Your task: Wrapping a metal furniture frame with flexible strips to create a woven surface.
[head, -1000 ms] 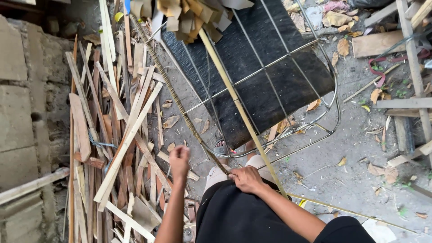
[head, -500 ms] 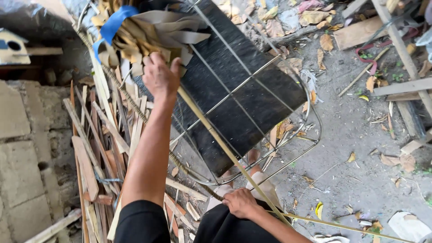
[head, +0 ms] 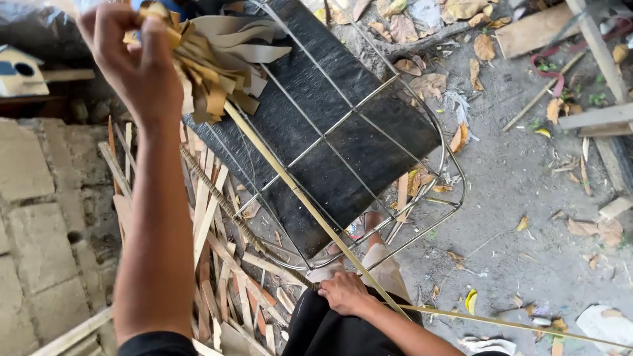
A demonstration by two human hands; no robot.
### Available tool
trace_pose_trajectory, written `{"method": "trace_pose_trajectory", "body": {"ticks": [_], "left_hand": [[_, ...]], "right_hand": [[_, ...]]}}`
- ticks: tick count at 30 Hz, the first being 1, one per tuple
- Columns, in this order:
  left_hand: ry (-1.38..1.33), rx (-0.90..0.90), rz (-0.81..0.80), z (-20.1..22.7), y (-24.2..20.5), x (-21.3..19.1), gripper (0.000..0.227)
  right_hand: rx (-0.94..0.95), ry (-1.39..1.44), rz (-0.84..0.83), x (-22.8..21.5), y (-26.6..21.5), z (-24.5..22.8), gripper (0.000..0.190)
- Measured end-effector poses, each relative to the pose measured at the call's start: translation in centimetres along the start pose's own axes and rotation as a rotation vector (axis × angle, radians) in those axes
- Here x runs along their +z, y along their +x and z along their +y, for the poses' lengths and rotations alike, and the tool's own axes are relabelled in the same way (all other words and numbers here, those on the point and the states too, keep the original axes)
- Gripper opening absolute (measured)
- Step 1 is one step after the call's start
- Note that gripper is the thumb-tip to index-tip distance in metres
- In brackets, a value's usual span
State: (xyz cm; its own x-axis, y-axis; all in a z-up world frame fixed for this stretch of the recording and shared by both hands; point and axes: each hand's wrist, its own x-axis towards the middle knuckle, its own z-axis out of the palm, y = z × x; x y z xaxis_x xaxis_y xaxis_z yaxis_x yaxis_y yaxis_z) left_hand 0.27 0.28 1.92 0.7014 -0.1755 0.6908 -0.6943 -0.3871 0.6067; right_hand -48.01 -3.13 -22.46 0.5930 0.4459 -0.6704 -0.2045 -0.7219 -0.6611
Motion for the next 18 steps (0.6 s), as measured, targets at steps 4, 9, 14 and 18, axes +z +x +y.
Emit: {"method": "trace_pose_trajectory", "body": {"ticks": [4,9,14,18], "left_hand": [[-0.162,0.049,0.111,5.1,1.6,-5.4,0.016],[-0.321,0.097,-0.06,15.2,-2.0,-11.8,0.018],[-0.232,-0.205,-0.078,18.5,-10.9,-16.2,0.019],[-0.256,-0.986,-0.069,18.9,-22.4,-18.5,0.014]], "right_hand": [[-0.054,-0.034,0.049,1.3,0.9,1.0,0.037],[-0.044,0.022,0.051,1.2,1.2,1.2,0.031],[-0.058,-0.023,0.056,2.0,1.8,1.4,0.031],[-0.162,-0.093,0.205,3.7,2.1,2.6,0.04]]}}
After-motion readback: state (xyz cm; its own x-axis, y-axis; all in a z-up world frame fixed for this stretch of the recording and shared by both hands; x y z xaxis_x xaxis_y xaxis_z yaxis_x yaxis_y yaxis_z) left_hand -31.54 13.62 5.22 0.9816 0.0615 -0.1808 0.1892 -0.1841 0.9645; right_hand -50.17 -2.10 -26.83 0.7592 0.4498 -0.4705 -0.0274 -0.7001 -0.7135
